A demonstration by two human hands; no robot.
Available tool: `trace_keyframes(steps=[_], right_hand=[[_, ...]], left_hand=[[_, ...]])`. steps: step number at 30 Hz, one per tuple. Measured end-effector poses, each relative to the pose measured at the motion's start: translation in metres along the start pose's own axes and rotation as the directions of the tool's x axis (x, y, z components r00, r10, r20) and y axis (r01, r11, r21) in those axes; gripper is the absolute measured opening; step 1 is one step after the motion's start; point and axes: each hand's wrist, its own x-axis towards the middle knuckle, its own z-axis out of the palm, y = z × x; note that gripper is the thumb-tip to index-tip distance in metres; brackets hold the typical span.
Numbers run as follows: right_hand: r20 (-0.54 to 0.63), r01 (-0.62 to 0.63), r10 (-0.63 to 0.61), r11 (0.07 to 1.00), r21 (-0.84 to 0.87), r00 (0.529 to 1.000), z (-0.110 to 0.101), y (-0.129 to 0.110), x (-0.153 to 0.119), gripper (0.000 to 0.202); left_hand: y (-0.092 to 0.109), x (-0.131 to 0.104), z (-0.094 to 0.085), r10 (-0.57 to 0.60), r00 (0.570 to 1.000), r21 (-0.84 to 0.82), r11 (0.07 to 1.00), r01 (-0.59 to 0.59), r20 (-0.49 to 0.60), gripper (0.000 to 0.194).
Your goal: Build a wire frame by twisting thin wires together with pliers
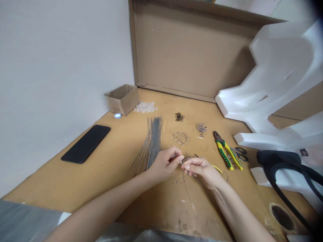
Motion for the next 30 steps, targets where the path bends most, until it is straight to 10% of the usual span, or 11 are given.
trace_keyframes(steps=[16, 30], right_hand=[[0.006, -0.003, 0.003, 1.0, 0.015, 1.0, 0.002, -0.002, -0.001, 0.015], [-0.004, 0.025, -0.026, 0.989, -0.144, 1.0, -0.014, -0.018, -0.003, 0.017]], left_hand=[[0.001, -0.002, 0.002, 0.036, 0.999, 0.104, 0.994, -0.034, -0.014, 0.015], [-0.006, 0.008, -0.005, -0.131, 0.985, -0.225, 0.969, 0.104, -0.108, 0.021]])
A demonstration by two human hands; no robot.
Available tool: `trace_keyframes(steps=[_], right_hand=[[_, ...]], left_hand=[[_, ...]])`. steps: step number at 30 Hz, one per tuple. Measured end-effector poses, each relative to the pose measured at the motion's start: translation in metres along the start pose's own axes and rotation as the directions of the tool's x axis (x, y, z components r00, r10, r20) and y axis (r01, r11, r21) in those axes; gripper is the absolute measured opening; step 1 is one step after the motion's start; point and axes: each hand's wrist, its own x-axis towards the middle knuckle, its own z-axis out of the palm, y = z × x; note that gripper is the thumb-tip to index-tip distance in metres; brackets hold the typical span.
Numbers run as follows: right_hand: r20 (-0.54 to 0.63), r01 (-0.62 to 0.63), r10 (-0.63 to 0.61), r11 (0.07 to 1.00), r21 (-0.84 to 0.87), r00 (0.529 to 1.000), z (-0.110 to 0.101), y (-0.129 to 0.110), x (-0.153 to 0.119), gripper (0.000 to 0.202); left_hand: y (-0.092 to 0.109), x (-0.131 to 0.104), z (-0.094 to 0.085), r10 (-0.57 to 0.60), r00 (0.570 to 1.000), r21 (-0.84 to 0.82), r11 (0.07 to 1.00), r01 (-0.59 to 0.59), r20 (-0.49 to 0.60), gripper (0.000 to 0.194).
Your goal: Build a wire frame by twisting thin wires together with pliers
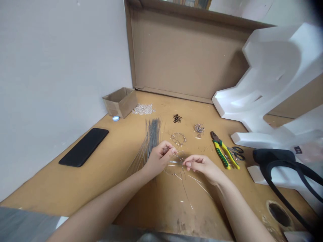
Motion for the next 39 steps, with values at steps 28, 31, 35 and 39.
trace_keyframes(steps=[28, 31, 35, 39], right_hand=[[0.111, -0.073, 0.011, 0.815, 0.575, 0.994, 0.006, 0.001, 0.001, 0.014], [0.094, -0.071, 0.017, 0.794, 0.603, 0.995, 0.004, 0.003, 0.003, 0.017], [0.009, -0.022, 0.021, 0.842, 0.54, 1.0, 0.006, 0.004, 0.005, 0.027], [-0.079, 0.047, -0.017, 0.917, 0.397, 0.997, 0.008, 0.005, 0.005, 0.034]], left_hand=[[-0.006, 0.009, -0.006, -0.058, 0.893, -0.099, 0.989, 0.113, 0.445, 0.038], [-0.003, 0.008, -0.005, -0.063, 0.869, -0.09, 0.988, 0.122, 0.49, 0.034], [0.002, 0.006, -0.005, -0.091, 0.894, 0.036, 0.996, 0.083, 0.439, 0.03], [0.001, 0.006, -0.003, -0.113, 0.924, 0.13, 0.989, 0.069, 0.364, 0.033]])
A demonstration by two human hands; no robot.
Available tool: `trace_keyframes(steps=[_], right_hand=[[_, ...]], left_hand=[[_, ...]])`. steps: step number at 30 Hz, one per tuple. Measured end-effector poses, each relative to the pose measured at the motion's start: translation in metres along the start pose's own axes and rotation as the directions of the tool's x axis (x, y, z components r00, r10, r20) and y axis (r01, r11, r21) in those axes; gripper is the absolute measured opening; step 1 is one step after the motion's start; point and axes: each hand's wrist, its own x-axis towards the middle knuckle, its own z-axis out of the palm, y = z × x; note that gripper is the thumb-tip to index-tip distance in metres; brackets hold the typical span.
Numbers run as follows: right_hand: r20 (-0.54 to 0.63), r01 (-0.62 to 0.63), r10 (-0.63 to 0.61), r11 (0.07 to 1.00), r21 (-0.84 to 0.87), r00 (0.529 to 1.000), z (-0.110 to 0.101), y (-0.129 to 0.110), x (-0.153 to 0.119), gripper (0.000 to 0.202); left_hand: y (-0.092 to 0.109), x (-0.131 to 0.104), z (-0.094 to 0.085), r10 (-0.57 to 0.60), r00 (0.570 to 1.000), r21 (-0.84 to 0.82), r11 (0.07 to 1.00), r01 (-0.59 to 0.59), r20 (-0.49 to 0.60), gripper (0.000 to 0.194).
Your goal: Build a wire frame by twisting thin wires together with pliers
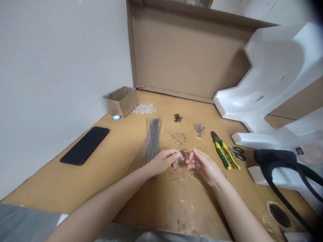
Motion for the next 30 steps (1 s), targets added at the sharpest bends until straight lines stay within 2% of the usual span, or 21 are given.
trace_keyframes(steps=[4, 8, 11, 16, 21, 25, 27, 30], right_hand=[[0.003, 0.079, -0.08, 0.984, -0.158, 0.997, 0.001, 0.0, -0.001, 0.035], [-0.041, 0.137, -0.158, 0.939, -0.316, 0.987, 0.003, -0.001, -0.003, 0.031], [-0.074, 0.176, -0.228, 0.887, -0.428, 0.971, 0.004, -0.001, -0.003, 0.03], [-0.134, 0.173, -0.325, 0.759, -0.628, 0.936, 0.004, 0.001, -0.004, 0.029], [0.014, 0.295, -0.468, 0.534, -0.793, 0.883, 0.004, 0.002, -0.007, 0.025], [0.158, 0.362, -0.483, 0.365, -0.858, 0.861, 0.007, -0.001, -0.01, 0.025], [0.191, 0.362, -0.464, 0.314, -0.878, 0.865, 0.008, -0.003, -0.011, 0.026], [0.2, 0.351, -0.449, 0.284, -0.892, 0.871, 0.008, -0.004, -0.012, 0.026]], left_hand=[[-0.002, 0.001, 0.001, -0.001, 0.997, 0.036, 0.999, 0.004, -0.078, 0.029], [-0.002, 0.001, 0.0, -0.012, 0.998, 0.058, 0.998, 0.016, -0.067, 0.03], [-0.002, 0.001, -0.001, -0.016, 0.998, 0.08, 0.997, 0.021, -0.063, 0.031], [0.0, 0.0, -0.003, 0.007, 0.996, 0.147, 0.989, 0.007, -0.091, 0.031], [0.003, -0.002, -0.001, 0.052, 0.994, 0.207, 0.978, -0.03, -0.097, 0.03], [0.004, -0.002, -0.001, 0.056, 0.994, 0.233, 0.972, -0.032, -0.097, 0.03], [0.003, -0.002, -0.002, 0.059, 0.994, 0.24, 0.97, -0.035, -0.094, 0.031], [0.002, -0.002, -0.003, 0.059, 0.994, 0.243, 0.969, -0.035, -0.093, 0.032]])
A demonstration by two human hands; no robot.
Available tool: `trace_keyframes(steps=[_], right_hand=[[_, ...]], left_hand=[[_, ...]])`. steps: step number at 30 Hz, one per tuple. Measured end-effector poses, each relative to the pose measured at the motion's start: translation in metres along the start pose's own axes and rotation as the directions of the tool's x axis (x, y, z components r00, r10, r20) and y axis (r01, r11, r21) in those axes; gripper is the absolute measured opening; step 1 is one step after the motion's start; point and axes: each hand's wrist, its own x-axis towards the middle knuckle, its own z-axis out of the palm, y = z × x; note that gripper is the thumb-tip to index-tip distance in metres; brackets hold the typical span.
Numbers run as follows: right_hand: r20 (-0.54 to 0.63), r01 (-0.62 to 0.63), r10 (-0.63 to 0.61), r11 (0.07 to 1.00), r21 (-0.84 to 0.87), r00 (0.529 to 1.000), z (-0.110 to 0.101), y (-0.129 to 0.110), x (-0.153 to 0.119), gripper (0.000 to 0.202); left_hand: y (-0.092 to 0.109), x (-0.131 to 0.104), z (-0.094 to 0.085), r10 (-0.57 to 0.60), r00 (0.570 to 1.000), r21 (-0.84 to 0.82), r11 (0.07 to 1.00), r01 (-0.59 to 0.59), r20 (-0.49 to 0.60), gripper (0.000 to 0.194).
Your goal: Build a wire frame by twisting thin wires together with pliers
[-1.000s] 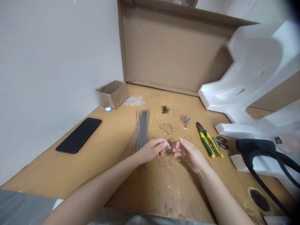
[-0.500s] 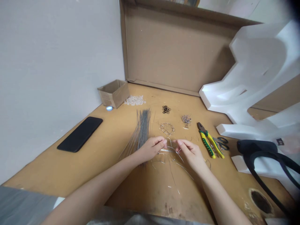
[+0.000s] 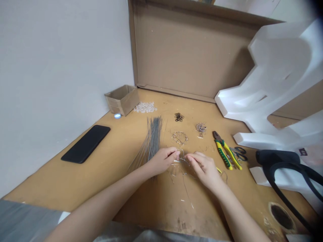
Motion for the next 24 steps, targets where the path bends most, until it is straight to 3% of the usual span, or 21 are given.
trace_keyframes(steps=[5, 10, 14, 24], right_hand=[[-0.009, -0.027, 0.028, 0.995, 0.1, 1.0, 0.0004, 0.0016, -0.0002, 0.025], [0.029, -0.169, 0.168, 0.938, 0.302, 0.985, 0.0025, 0.0039, 0.0009, 0.025], [0.033, -0.225, 0.227, 0.913, 0.34, 0.973, 0.0045, 0.0043, 0.0021, 0.024], [0.012, -0.05, 0.048, 0.986, 0.161, 0.999, 0.0007, 0.0041, 0.0016, 0.025]], left_hand=[[-0.001, 0.0004, 0.0002, -0.008, 1.0, 0.003, 1.0, 0.008, -0.003, 0.032], [-0.0009, 0.0005, 0.0004, -0.007, 1.0, 0.006, 1.0, 0.007, 0.001, 0.031], [-0.0014, 0.0, 0.0017, 0.012, 1.0, 0.028, 1.0, -0.012, -0.009, 0.031], [0.0011, -0.0007, 0.0025, -0.029, 0.999, -0.067, 0.997, 0.031, 0.024, 0.027]])
